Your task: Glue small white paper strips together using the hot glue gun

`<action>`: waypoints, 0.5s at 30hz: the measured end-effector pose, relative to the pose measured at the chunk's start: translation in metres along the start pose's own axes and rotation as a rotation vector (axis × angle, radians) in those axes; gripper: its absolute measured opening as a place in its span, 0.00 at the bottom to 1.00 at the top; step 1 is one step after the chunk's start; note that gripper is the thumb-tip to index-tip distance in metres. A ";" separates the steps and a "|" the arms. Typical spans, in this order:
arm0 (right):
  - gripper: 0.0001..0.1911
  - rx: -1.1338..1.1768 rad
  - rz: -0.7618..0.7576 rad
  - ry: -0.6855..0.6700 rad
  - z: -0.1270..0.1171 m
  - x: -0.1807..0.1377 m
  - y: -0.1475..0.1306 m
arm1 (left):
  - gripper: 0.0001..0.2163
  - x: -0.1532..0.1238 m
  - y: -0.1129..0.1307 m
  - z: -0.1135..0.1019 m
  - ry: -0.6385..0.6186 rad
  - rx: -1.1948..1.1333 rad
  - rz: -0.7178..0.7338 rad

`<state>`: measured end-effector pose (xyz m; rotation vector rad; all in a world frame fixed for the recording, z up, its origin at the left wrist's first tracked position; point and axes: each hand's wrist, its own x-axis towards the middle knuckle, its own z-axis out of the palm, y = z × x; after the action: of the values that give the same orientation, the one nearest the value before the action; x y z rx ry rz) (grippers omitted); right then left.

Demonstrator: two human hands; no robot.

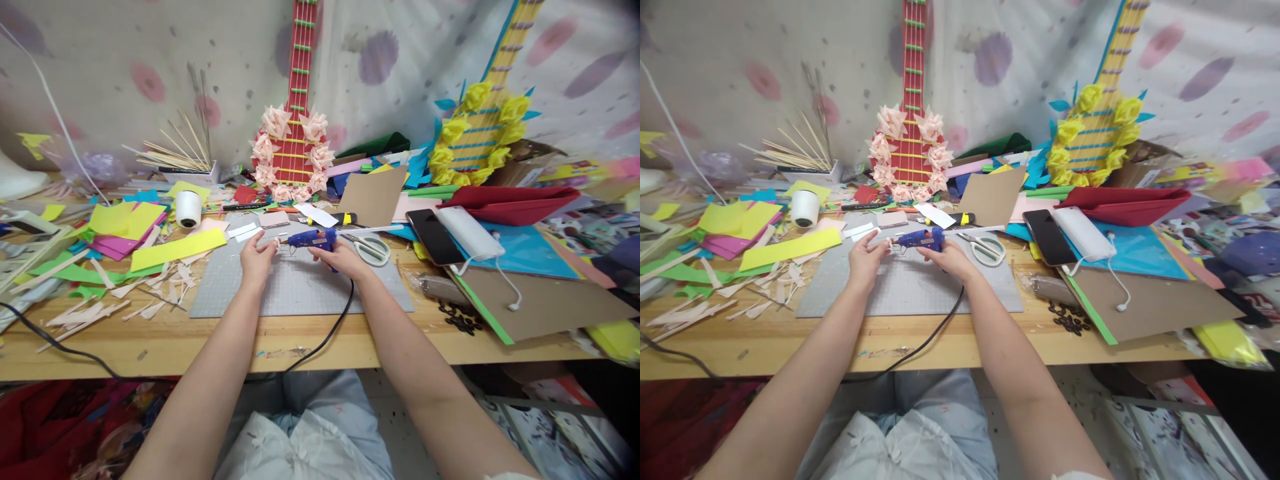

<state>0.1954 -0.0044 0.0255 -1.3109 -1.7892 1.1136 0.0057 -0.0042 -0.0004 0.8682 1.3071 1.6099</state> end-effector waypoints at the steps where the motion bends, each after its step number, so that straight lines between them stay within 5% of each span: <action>1: 0.20 -0.004 0.001 0.003 0.000 0.000 0.000 | 0.27 0.000 0.000 0.000 0.001 0.000 0.000; 15: 0.22 -0.034 0.033 0.027 0.000 -0.001 -0.003 | 0.29 0.001 -0.001 -0.001 -0.004 0.020 -0.001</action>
<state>0.1941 -0.0058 0.0285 -1.3739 -1.7797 1.0829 0.0048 -0.0035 -0.0012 0.8828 1.3226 1.5956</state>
